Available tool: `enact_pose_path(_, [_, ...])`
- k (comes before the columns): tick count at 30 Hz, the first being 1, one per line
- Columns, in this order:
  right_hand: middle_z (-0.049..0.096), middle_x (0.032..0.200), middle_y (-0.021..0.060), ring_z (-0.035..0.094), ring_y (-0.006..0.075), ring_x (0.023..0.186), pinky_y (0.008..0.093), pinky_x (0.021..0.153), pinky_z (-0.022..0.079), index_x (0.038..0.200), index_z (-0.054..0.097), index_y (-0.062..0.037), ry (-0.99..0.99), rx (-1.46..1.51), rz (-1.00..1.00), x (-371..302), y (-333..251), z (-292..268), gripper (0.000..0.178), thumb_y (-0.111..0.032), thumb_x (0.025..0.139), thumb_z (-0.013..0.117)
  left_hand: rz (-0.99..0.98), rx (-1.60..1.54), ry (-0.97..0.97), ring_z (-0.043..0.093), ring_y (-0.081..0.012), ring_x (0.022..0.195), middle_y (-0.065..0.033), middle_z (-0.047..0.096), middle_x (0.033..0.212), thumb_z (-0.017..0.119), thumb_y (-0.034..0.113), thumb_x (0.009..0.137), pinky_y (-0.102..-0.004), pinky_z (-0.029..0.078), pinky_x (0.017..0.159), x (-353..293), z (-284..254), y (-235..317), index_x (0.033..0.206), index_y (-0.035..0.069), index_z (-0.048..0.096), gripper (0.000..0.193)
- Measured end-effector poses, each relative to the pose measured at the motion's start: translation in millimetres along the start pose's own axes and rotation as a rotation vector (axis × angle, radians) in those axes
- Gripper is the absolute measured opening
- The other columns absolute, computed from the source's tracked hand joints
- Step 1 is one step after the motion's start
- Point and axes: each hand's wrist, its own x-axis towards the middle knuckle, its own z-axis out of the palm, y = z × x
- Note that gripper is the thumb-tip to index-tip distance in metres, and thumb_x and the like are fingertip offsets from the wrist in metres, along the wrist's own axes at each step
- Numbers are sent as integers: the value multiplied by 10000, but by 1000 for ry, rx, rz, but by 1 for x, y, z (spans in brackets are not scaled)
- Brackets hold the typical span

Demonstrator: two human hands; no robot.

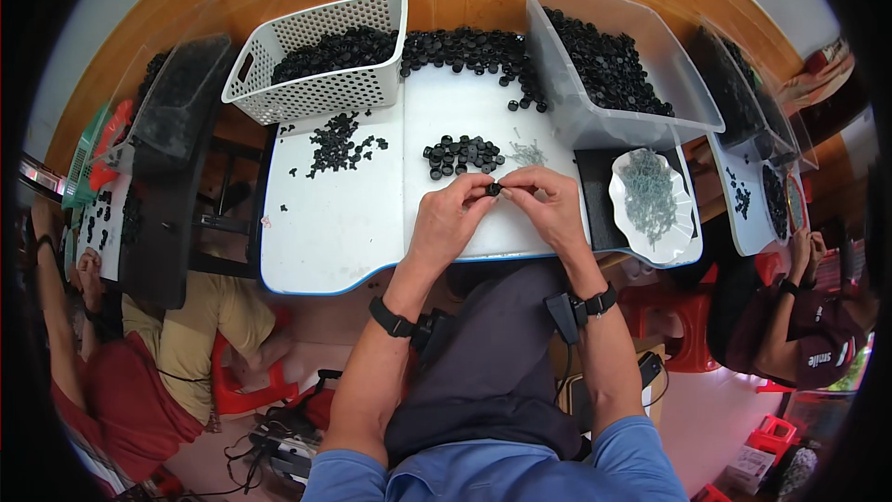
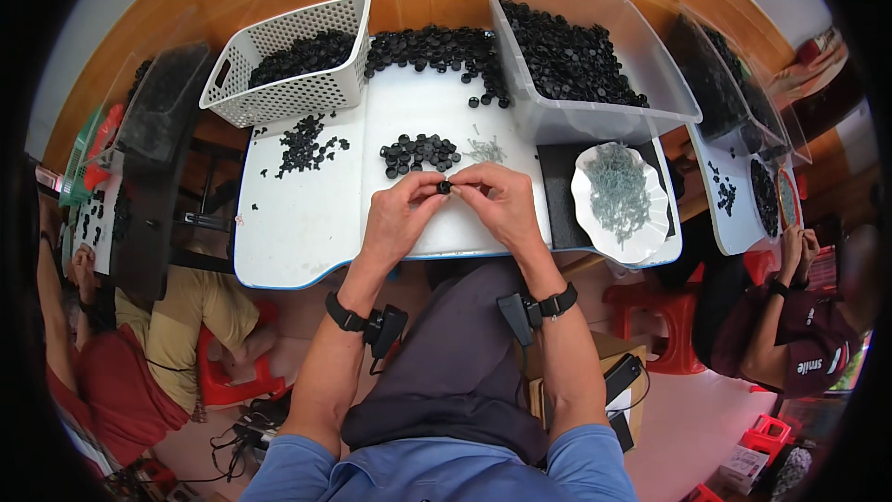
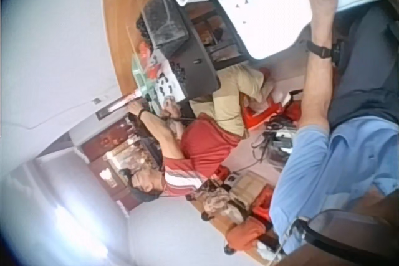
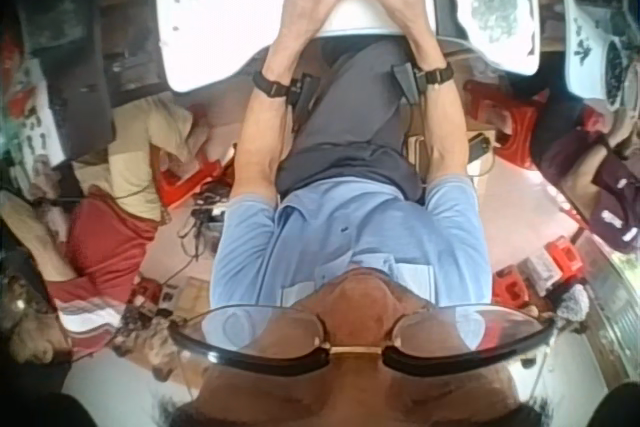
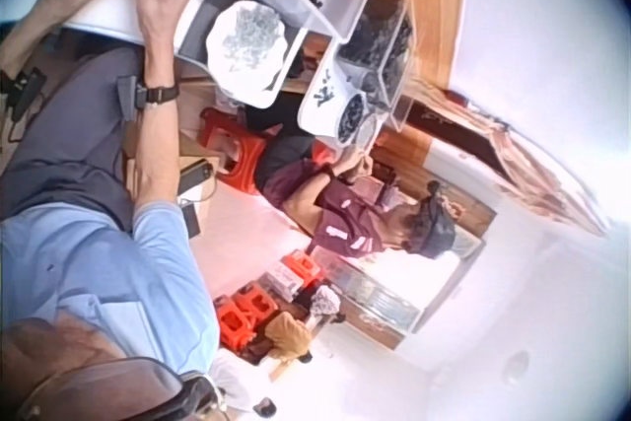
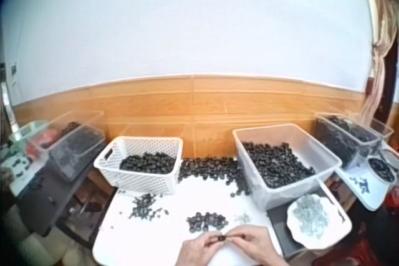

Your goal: Assembling small plastic components by inserting small pins or pieces into a larger black plastic base.

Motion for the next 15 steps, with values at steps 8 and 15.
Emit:
enact_pose_path(8, [781,954,89,719,156,835,271,697,546,975,789,-5,-18,-51,-51,1,-3,-1,139,34,850,742,10,-12,29,784,-285,928,-183,779,977,752,69,916,-349,623,795,0,1,3,1150,-2,692,251])
enact_pose_path(15, [783,962,92,725,163,841,273,710,554,974,787,-11,-14,-64,-65,1,-4,0,141,36,849,741,8,-12,44,784,-249,935,-160,786,978,759,60,914,-331,623,801,0,2,0,1166,3,693,267])
